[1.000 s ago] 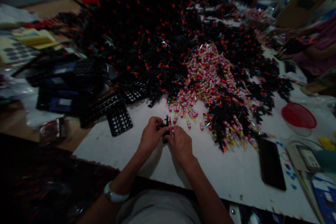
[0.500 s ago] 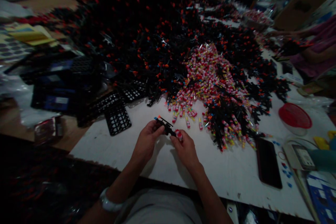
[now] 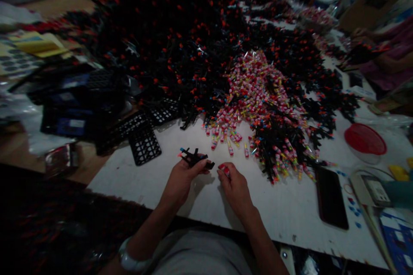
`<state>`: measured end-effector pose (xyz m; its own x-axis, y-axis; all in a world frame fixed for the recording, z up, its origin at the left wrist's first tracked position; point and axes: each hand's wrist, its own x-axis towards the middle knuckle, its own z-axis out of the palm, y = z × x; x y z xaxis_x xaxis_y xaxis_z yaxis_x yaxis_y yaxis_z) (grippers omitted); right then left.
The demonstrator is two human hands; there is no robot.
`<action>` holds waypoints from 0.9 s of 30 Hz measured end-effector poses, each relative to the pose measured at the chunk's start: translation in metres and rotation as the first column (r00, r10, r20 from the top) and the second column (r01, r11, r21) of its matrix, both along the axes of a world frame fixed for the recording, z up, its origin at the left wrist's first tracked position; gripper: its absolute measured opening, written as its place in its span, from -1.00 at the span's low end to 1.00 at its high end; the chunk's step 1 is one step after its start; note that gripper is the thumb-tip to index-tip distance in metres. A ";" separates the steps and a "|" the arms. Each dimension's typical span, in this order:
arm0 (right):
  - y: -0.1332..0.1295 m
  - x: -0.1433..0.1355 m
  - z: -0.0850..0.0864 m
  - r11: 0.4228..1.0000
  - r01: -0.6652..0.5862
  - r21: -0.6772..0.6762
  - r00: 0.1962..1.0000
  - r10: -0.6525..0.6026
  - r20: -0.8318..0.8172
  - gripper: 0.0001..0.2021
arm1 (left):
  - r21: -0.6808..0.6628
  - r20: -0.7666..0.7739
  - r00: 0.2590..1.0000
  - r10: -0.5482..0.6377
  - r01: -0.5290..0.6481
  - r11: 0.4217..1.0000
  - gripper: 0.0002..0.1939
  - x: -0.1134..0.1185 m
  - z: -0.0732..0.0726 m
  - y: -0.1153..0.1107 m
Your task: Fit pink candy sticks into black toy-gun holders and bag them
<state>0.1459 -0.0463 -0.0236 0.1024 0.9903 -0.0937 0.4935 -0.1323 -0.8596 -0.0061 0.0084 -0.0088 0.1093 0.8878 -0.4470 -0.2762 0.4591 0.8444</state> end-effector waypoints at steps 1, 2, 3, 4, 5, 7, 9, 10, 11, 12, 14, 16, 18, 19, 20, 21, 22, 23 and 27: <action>0.000 0.001 0.000 1.000 -0.014 0.003 1.000 0.014 -0.002 -0.75 | 0.009 -0.002 1.000 -0.004 0.004 1.000 -0.65 0.001 0.001 0.000; 0.000 0.002 0.001 1.000 -0.026 0.006 1.000 0.026 -0.007 -0.75 | 0.016 -0.009 1.000 -0.012 0.012 1.000 -0.66 0.001 0.001 0.000; 0.001 0.003 0.001 0.999 -0.038 0.002 0.999 0.038 -0.019 -0.74 | 0.021 -0.019 1.000 -0.022 0.023 1.000 -0.68 0.002 0.002 0.000; 0.001 0.004 0.001 0.999 -0.046 -0.009 0.998 0.046 -0.035 -0.73 | 0.025 -0.029 0.999 -0.032 0.033 0.999 -0.69 0.003 0.003 0.000; 0.002 0.004 0.002 0.998 -0.057 -0.023 0.997 0.056 -0.053 -0.71 | 0.029 -0.041 0.998 -0.042 0.043 0.999 -0.71 0.003 0.003 -0.001; 0.003 0.006 0.003 0.995 -0.082 -0.057 0.993 0.077 -0.086 -0.68 | 0.038 -0.060 0.997 -0.056 0.058 0.998 -0.73 0.003 0.004 -0.002; 0.004 0.007 0.005 0.990 -0.107 -0.091 0.989 0.097 -0.112 -0.67 | 0.049 -0.068 0.996 -0.060 0.063 0.997 -0.75 0.002 0.004 -0.003; 0.004 0.007 0.005 0.988 -0.117 -0.102 0.987 0.104 -0.126 -0.67 | 0.056 -0.070 0.996 -0.060 0.064 0.996 -0.75 0.002 0.004 -0.003; 0.004 0.007 0.006 0.986 -0.127 -0.108 0.983 0.111 -0.143 -0.68 | 0.065 -0.069 0.996 -0.062 0.066 0.996 -0.76 0.001 0.004 -0.003; 0.004 0.008 0.007 0.985 -0.137 -0.109 0.979 0.118 -0.165 -0.69 | 0.075 -0.067 0.996 -0.066 0.071 0.995 -0.77 0.000 0.004 -0.003; 0.005 0.009 0.008 0.982 -0.160 -0.103 0.965 0.134 -0.226 -0.70 | 0.097 -0.054 0.994 -0.094 0.099 0.990 -0.79 -0.001 0.003 -0.002; 0.006 0.011 0.009 0.973 -0.197 -0.120 0.938 0.151 -0.312 -0.70 | 0.119 -0.027 0.991 -0.134 0.136 0.983 -0.80 -0.002 0.002 -0.001; 0.007 0.014 0.009 0.953 -0.254 -0.166 0.887 0.161 -0.432 -0.67 | 0.137 0.012 0.985 -0.171 0.168 0.976 -0.82 -0.003 0.002 0.001; 0.008 0.016 0.009 0.935 -0.295 -0.195 0.848 0.161 -0.505 -0.66 | 0.144 0.032 0.983 -0.182 0.176 0.974 -0.82 -0.003 0.002 0.001; 0.008 0.017 0.009 0.911 -0.347 -0.225 0.797 0.160 -0.583 -0.64 | 0.147 0.053 0.981 -0.189 0.180 0.973 -0.82 -0.003 0.001 0.001; 0.008 0.019 0.009 0.882 -0.401 -0.246 0.739 0.153 -0.656 -0.62 | 0.146 0.072 0.978 -0.194 0.182 0.972 -0.82 -0.003 0.001 0.002; 0.008 0.019 0.008 0.856 -0.446 -0.261 0.687 0.140 -0.713 -0.60 | 0.142 0.084 0.976 -0.199 0.186 0.972 -0.82 -0.004 0.000 0.001; 0.007 0.020 0.008 0.837 -0.476 -0.269 0.648 0.127 -0.751 -0.58 | 0.136 0.091 0.975 -0.201 0.188 0.973 -0.82 -0.004 -0.001 0.001; 0.006 0.015 0.009 0.846 -0.451 -0.283 0.659 0.102 -0.745 -0.57 | 0.134 0.065 0.977 -0.201 0.191 0.972 -0.83 -0.007 -0.004 0.001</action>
